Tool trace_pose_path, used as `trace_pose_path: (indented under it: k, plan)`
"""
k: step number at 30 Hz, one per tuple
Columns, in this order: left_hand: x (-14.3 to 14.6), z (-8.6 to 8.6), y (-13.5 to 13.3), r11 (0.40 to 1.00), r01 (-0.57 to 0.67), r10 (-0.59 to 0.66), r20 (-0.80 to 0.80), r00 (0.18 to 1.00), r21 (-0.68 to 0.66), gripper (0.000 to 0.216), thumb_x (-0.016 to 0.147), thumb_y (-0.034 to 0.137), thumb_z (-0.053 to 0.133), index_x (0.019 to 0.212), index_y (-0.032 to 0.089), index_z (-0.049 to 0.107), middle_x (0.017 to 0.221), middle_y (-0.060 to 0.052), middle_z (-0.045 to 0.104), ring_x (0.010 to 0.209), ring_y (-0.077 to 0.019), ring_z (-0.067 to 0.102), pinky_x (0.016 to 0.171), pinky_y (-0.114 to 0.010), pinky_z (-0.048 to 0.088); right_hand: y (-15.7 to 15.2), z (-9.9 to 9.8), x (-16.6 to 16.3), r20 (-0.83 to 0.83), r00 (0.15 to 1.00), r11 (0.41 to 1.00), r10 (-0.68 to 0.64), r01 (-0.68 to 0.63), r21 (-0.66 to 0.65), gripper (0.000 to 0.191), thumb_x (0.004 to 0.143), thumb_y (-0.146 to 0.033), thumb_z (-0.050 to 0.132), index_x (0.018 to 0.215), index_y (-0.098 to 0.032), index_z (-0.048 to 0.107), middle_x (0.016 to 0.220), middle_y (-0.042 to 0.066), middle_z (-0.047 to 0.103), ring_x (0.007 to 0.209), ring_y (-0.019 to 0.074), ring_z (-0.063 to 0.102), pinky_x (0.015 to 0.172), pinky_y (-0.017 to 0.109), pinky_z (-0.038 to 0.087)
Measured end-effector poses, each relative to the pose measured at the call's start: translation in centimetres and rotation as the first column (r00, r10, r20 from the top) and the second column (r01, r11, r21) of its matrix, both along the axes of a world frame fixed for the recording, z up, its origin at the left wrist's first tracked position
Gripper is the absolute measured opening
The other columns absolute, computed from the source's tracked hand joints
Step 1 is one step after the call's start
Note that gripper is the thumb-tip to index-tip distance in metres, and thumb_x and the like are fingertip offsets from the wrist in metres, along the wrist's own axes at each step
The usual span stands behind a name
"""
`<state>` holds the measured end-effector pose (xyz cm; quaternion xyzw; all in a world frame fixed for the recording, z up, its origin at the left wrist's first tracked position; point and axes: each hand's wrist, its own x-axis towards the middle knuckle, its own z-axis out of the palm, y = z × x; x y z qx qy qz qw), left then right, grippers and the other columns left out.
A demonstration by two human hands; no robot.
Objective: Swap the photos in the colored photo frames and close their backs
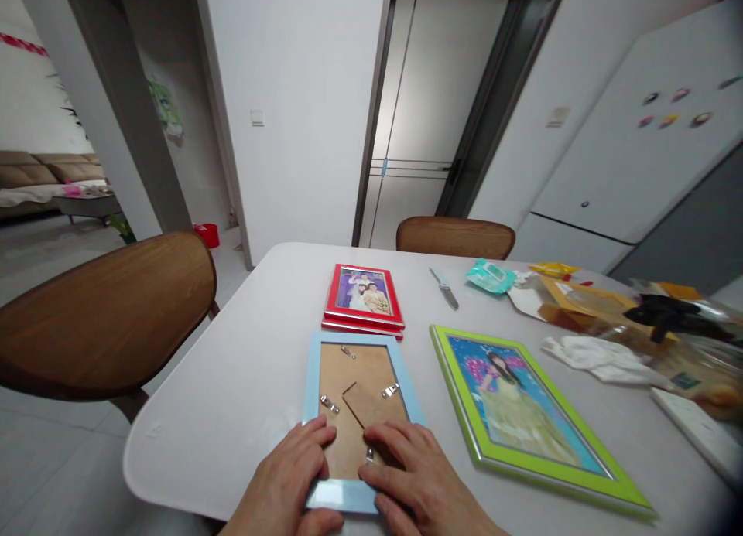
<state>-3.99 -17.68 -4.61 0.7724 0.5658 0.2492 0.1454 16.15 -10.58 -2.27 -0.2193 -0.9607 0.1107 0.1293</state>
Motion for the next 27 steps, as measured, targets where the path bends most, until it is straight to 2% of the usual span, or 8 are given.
trace_pose_path:
  k: [3, 5, 7, 9, 13, 20, 27]
  plan:
    - [-0.3, -0.5, 0.2, 0.997, 0.035, -0.035, -0.005, 0.999, 0.064, 0.028, 0.063, 0.042, 0.064, 0.074, 0.020, 0.051, 0.114, -0.009, 0.056, 0.112, -0.0234, 0.044, 0.092, -0.036, 0.039, 0.8, -0.2, 0.3, -0.046, 0.999, 0.999, -0.027, 0.026, -0.020, 0.027, 0.075, -0.024, 0.047, 0.100, -0.029, 0.056, 0.107, 0.005, 0.051, 0.095, 0.0204, 0.045, 0.079, 0.035, 0.038]
    - [-0.5, -0.8, 0.4, 0.993, 0.044, -0.044, 0.000, 0.999, 0.111, 0.031, 0.064, 0.047, 0.061, 0.074, 0.020, 0.051, 0.114, -0.009, 0.056, 0.112, -0.0231, 0.045, 0.091, -0.035, 0.040, 2.0, -0.4, 0.3, -0.095, 0.978, 0.982, -0.187, 0.185, -0.029, 0.028, 0.078, -0.022, 0.042, 0.103, -0.024, 0.055, 0.104, 0.007, 0.052, 0.093, 0.0192, 0.046, 0.079, 0.034, 0.039]
    - [-0.6, -1.0, 0.5, 0.989, 0.040, -0.042, 0.012, 0.999, 0.141, 0.032, 0.065, 0.050, 0.059, 0.074, 0.021, 0.051, 0.114, -0.008, 0.057, 0.111, -0.0227, 0.046, 0.091, -0.034, 0.040, 3.5, -0.7, 0.2, -0.108, 0.924, 0.930, -0.367, 0.366, -0.024, 0.027, 0.079, -0.019, 0.038, 0.098, -0.020, 0.057, 0.096, 0.009, 0.053, 0.089, 0.0192, 0.047, 0.076, 0.033, 0.039]
    - [-0.7, -1.1, 0.5, 0.988, 0.035, -0.039, 0.021, 0.999, 0.148, 0.032, 0.065, 0.051, 0.059, 0.073, 0.021, 0.051, 0.114, -0.008, 0.057, 0.110, -0.0228, 0.046, 0.091, -0.033, 0.040, 4.9, -1.0, -0.1, -0.081, 0.890, 0.893, -0.448, 0.449, -0.009, 0.023, 0.079, -0.017, 0.039, 0.086, -0.018, 0.061, 0.087, 0.008, 0.053, 0.083, 0.0192, 0.047, 0.073, 0.033, 0.040]
    - [-0.6, -1.0, 0.5, 0.988, 0.031, -0.036, 0.028, 0.999, 0.151, 0.033, 0.065, 0.052, 0.058, 0.073, 0.021, 0.052, 0.112, -0.008, 0.058, 0.110, -0.0229, 0.047, 0.090, -0.034, 0.040, 6.3, -1.5, -0.4, -0.061, 0.885, 0.887, -0.461, 0.462, 0.000, 0.022, 0.078, -0.016, 0.041, 0.073, -0.018, 0.062, 0.082, 0.007, 0.051, 0.079, 0.0176, 0.048, 0.070, 0.030, 0.040]
    - [-0.5, -0.6, 0.4, 0.996, 0.033, -0.034, 0.010, 0.999, 0.086, 0.028, 0.062, 0.042, 0.065, 0.074, 0.020, 0.052, 0.114, -0.009, 0.056, 0.112, -0.0242, 0.044, 0.090, -0.036, 0.040, 5.7, -1.9, -0.1, -0.092, 0.894, 0.899, -0.438, 0.436, -0.042, 0.023, 0.079, -0.015, 0.040, 0.070, -0.018, 0.061, 0.083, 0.005, 0.051, 0.079, 0.0158, 0.048, 0.071, 0.028, 0.041]
    - [0.0, 0.3, 0.1, 1.000, -0.006, 0.007, 0.057, 0.998, -0.016, 0.022, 0.060, 0.031, 0.066, 0.071, 0.018, 0.052, 0.114, -0.010, 0.056, 0.114, -0.0246, 0.042, 0.091, -0.036, 0.039, 5.9, -1.5, 0.3, -0.065, 0.910, 0.911, -0.410, 0.412, 0.003, 0.023, 0.079, -0.015, 0.040, 0.069, -0.017, 0.060, 0.086, 0.007, 0.054, 0.080, 0.0166, 0.049, 0.072, 0.029, 0.041]
